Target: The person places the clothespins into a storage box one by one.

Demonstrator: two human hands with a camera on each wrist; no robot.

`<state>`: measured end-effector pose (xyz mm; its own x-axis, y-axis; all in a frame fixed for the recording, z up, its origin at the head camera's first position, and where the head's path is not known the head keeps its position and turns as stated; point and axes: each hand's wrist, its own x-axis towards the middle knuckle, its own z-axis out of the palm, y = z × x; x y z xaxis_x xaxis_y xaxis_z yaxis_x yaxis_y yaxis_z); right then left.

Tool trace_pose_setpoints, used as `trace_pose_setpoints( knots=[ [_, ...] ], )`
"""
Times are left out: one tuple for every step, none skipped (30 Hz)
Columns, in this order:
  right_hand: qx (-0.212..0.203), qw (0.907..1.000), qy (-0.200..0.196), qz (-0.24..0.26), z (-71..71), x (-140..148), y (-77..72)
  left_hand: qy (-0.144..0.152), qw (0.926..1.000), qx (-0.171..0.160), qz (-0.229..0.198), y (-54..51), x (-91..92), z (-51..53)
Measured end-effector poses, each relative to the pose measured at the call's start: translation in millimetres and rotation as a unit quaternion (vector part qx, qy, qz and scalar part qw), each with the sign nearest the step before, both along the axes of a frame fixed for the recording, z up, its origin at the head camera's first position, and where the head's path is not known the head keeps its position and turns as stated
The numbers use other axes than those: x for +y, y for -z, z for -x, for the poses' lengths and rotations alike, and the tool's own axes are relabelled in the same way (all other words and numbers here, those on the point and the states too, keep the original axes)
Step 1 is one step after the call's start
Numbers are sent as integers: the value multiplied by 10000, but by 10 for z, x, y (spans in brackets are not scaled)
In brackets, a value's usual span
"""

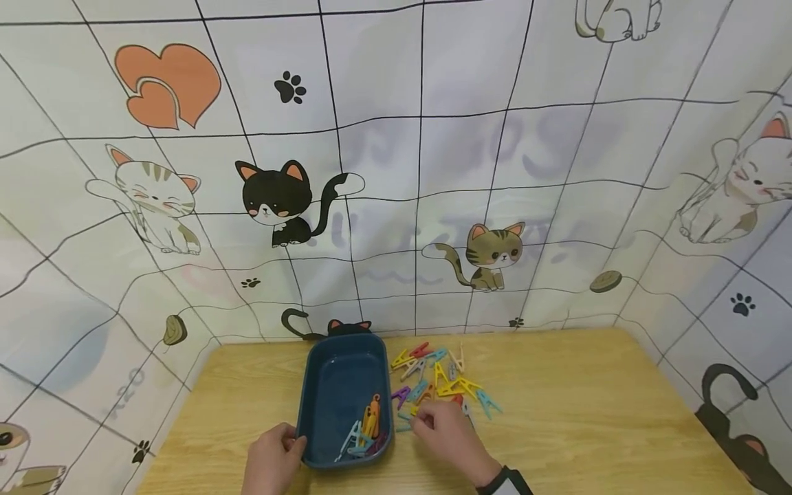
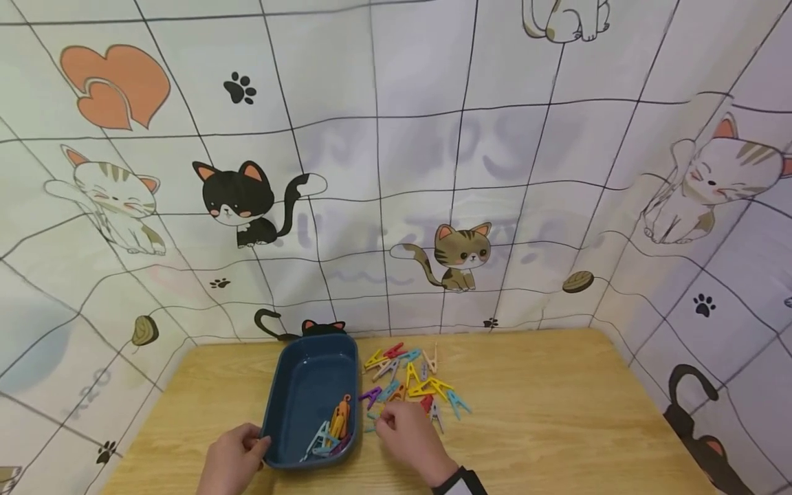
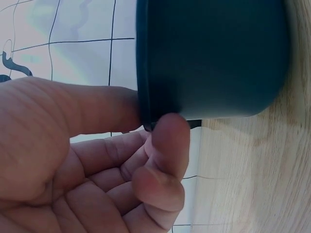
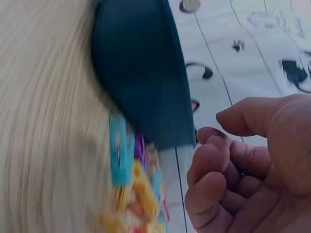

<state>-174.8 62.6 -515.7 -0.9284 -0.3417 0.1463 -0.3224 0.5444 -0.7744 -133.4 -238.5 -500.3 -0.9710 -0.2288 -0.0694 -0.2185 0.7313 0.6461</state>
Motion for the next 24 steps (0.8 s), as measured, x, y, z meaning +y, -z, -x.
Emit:
trace_pose_setpoints(
  knots=[
    [-2, 9999, 97, -30, 5, 53, 10, 1, 10000, 25, 0, 0, 3, -2],
    [-22, 9998, 209, -69, 12, 104, 18, 2, 10000, 42, -18, -1, 7, -4],
    [-42, 9994, 325, -84, 19, 152, 28, -1, 10000, 63, -32, -2, 10, -7],
    [-81, 9989, 453, -107, 26, 198, 38, -7, 10000, 73, -49, -4, 14, -9],
    [-126, 9981, 581, -128, 31, 241, 47, -17, 10000, 83, -45, -4, 17, -10],
    [-176, 9972, 707, -144, 36, 281, 55, -26, 9999, 88, -51, -4, 19, -11],
    [-217, 9961, 837, -157, 40, 317, 63, -35, 9999, 85, -48, -4, 21, -12],
    [-265, 9947, 982, -176, 44, 349, 73, -36, 9999, 77, -55, -4, 22, -12],
    [-296, 9931, 1120, -198, 48, 377, 83, -37, 10000, 70, -59, -3, 23, -12],
    [-322, 9914, 1251, -235, 53, 403, 93, -37, 10000, 65, -60, -2, 24, -12],
    [-344, 9897, 1367, -262, 55, 424, 101, -38, 10000, 63, -64, -2, 24, -12],
    [-381, 9879, 1476, -285, 61, 441, 111, -38, 10000, 58, -71, -2, 24, -12],
    [-397, 9863, 1565, -329, 65, 456, 123, -36, 10000, 52, -73, -4, 25, -13],
    [-432, 9847, 1646, -369, 71, 467, 134, -42, 10000, 44, -78, -8, 26, -13],
    [-457, 9833, 1709, -424, 77, 475, 145, -50, 10000, 38, -71, -13, 28, -14],
    [-483, 9820, 1758, -490, 83, 480, 157, -55, 10000, 28, -78, -20, 30, -15],
    [-506, 9808, 1800, -552, 87, 483, 164, -64, 9999, 18, -83, -27, 33, -16],
    [-519, 9797, 1836, -614, 93, 483, 172, -71, 9999, 8, -93, -34, 36, -17],
    [-527, 9788, 1860, -682, 99, 483, 180, -76, 9999, -5, -100, -40, 39, -18],
    [-559, 9777, 1885, -741, 104, 482, 186, -83, 9999, -14, -106, -45, 42, -20],
    [-603, 9767, 1906, -781, 108, 479, 190, -86, 9999, -20, -107, -49, 43, -22],
    [-641, 9762, 1909, -806, 111, 476, 194, -90, 9999, -18, -108, -52, 44, -24],
    [-669, 9758, 1906, -839, 114, 473, 199, -95, 9999, -13, -96, -52, 44, -27],
    [-686, 9754, 1897, -884, 116, 469, 204, -97, 9999, -10, -87, -52, 43, -31]
  ],
)
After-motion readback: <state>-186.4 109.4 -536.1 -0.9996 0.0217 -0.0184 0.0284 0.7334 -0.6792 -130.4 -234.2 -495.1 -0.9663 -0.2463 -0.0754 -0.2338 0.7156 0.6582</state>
